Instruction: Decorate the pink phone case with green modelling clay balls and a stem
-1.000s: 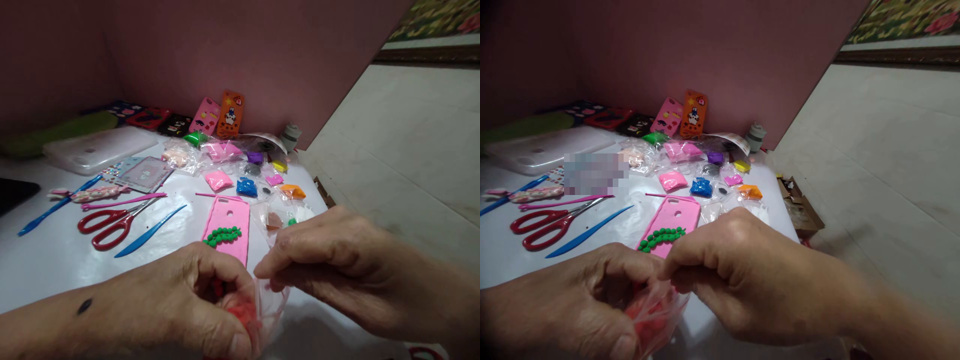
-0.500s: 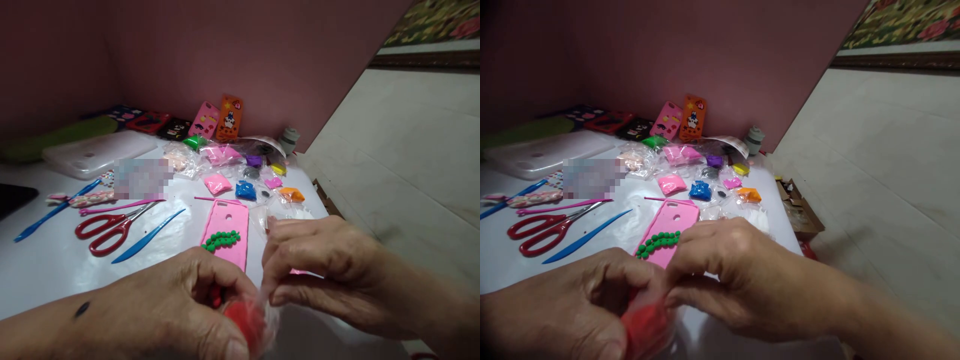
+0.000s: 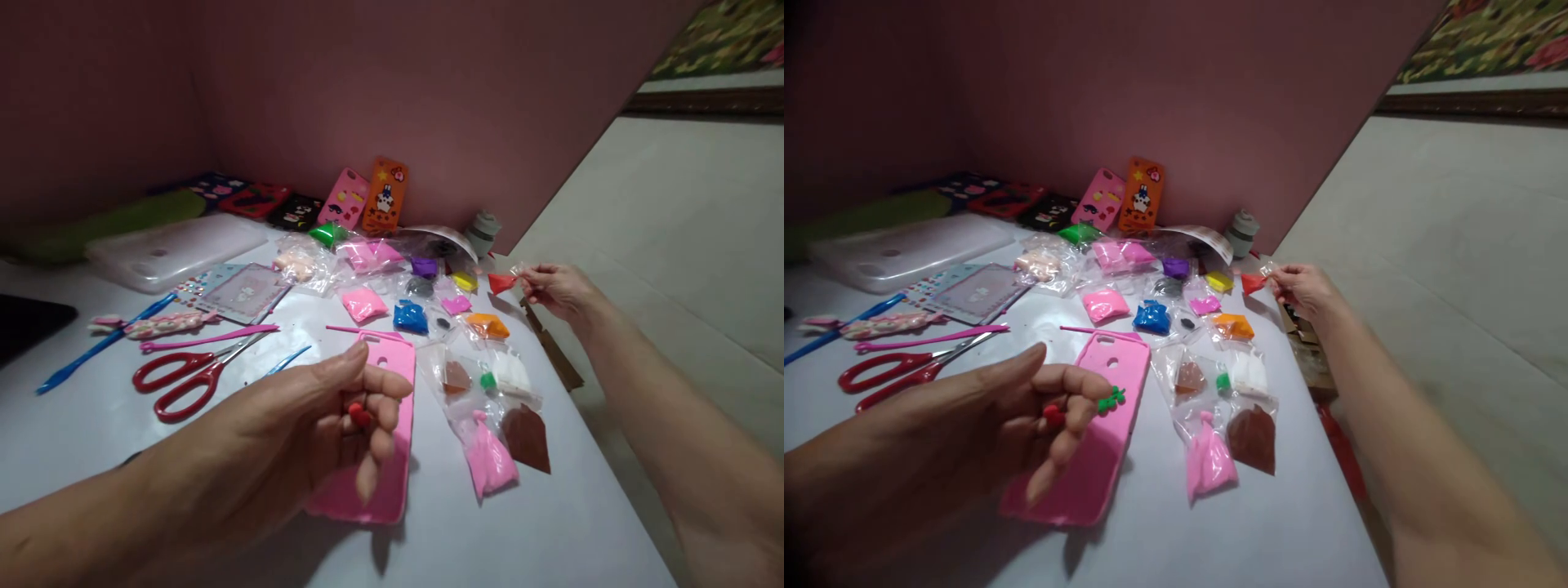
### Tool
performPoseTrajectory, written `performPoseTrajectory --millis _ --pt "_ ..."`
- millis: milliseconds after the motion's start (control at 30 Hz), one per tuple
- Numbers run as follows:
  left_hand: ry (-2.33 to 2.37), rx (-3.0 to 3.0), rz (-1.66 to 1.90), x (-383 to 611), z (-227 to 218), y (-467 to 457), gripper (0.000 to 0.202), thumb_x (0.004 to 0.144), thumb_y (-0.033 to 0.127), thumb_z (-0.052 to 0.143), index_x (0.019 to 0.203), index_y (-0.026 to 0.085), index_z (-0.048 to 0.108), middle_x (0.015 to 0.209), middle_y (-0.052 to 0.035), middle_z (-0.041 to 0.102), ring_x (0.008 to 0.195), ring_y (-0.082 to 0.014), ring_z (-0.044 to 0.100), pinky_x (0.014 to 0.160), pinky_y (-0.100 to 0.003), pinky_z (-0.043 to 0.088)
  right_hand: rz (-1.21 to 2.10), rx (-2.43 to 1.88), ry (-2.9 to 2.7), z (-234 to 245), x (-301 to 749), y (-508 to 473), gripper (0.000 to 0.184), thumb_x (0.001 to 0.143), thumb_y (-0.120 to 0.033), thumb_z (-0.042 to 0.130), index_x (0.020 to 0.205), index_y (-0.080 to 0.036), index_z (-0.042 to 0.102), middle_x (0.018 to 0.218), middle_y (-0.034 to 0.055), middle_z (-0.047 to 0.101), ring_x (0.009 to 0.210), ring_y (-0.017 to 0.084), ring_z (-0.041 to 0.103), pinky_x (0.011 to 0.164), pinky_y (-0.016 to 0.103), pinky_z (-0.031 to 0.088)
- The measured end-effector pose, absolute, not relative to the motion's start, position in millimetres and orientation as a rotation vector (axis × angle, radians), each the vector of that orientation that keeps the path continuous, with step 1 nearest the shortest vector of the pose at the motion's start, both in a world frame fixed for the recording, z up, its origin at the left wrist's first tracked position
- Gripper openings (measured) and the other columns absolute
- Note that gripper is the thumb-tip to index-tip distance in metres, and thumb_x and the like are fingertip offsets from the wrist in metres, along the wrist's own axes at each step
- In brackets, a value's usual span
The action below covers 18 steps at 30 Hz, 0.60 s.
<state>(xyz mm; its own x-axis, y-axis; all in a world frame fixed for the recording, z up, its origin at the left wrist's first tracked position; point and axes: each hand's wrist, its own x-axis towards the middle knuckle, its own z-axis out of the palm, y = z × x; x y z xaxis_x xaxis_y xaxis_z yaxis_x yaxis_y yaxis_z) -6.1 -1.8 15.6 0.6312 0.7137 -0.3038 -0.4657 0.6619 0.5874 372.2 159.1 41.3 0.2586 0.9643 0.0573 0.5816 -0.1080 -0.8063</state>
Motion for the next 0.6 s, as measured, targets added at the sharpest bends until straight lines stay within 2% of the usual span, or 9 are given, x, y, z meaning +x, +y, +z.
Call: performPoseTrajectory --millis 67,133,200,300,367,400,467,533,600 --pt "0.548 0.469 0.731 -6 18 1 0.040 0.075 0.045 0.094 0.090 0.010 0.082 0.085 -0.0101 0.072 0.077 -0.0189 0.067 0.069 -0.024 0.061 0.701 -1.910 -1.412 23 373 168 0.018 0.105 -0.034 0.065 0.104 -0.017 0.070 0.094 0.0035 0.071 0.074 0.014 0.067 0.067 0.029 0.059" --pt "0.523 0.465 0.722 -7 19 3 0.044 0.075 0.045 0.094 0.096 0.008 0.082 0.092 -0.0134 0.075 0.084 -0.0222 0.069 0.077 -0.028 0.062 0.702 -2.016 -1.423 10 372 173 0.027 0.105 -0.037 0.067 0.122 -0.017 0.068 0.117 0.0080 0.072 0.093 0.020 0.072 0.080 0.038 0.064" --pt "0.504 0.466 0.695 -9 20 3 0.039 0.082 0.041 0.088 0.101 0.007 0.082 0.098 -0.0154 0.076 0.088 -0.0245 0.072 0.083 -0.032 0.062 0.650 -2.099 -1.448 4 372 176 0.030 0.104 -0.037 0.067 0.127 -0.017 0.067 0.124 0.0094 0.071 0.100 0.022 0.072 0.085 0.041 0.064" --pt "0.532 0.470 0.697 -10 18 2 0.020 0.084 0.016 0.079 0.102 0.007 0.080 0.102 -0.0155 0.077 0.094 -0.0270 0.075 0.090 -0.036 0.061 0.478 -2.161 -1.501 13 371 176 0.021 0.102 -0.034 0.070 0.110 -0.015 0.071 0.105 0.0058 0.074 0.088 0.019 0.072 0.080 0.037 0.062" --pt "0.576 0.464 0.683 -10 16 1 0.030 0.076 0.003 0.076 0.105 0.009 0.080 0.106 -0.0154 0.079 0.099 -0.0280 0.076 0.094 -0.036 0.060 0.314 -2.144 -1.524 25 364 169 0.016 0.098 -0.026 0.072 0.086 -0.015 0.072 0.082 0.0038 0.071 0.079 0.021 0.070 0.075 0.035 0.057" --pt "0.588 0.470 0.673 -11 15 1 0.036 0.072 0.000 0.076 0.106 0.010 0.080 0.109 -0.0158 0.080 0.102 -0.0281 0.076 0.095 -0.035 0.060 0.226 -2.114 -1.528 32 357 163 0.020 0.096 -0.021 0.071 0.076 -0.016 0.070 0.073 0.0041 0.069 0.078 0.023 0.070 0.075 0.036 0.054" --pt "0.597 0.498 0.655 -11 14 2 0.041 0.068 0.000 0.078 0.107 0.010 0.081 0.114 -0.0171 0.082 0.105 -0.0297 0.077 0.094 -0.034 0.061 0.108 -2.013 -1.553 44 336 140 0.019 0.097 -0.020 0.065 0.080 -0.019 0.073 0.077 0.0054 0.071 0.080 0.024 0.070 0.077 0.036 0.051" --pt "0.594 0.501 0.671 -12 14 1 0.044 0.062 -0.001 0.077 0.103 0.012 0.082 0.113 -0.0154 0.083 0.113 -0.0324 0.076 0.094 -0.035 0.062 0.091 -1.863 -1.637 53 306 106 0.013 0.097 -0.027 0.066 0.091 -0.023 0.077 0.085 0.0046 0.075 0.078 0.022 0.069 0.073 0.034 0.051" --pt "0.590 0.473 0.699 -12 14 1 0.049 0.055 -0.004 0.073 0.100 0.015 0.083 0.109 -0.0111 0.084 0.122 -0.0347 0.072 0.097 -0.037 0.062 0.125 -1.434 -1.948 58 272 67 0.008 0.094 -0.021 0.070 0.092 -0.022 0.078 0.088 0.0054 0.077 0.079 0.021 0.070 0.072 0.033 0.053"
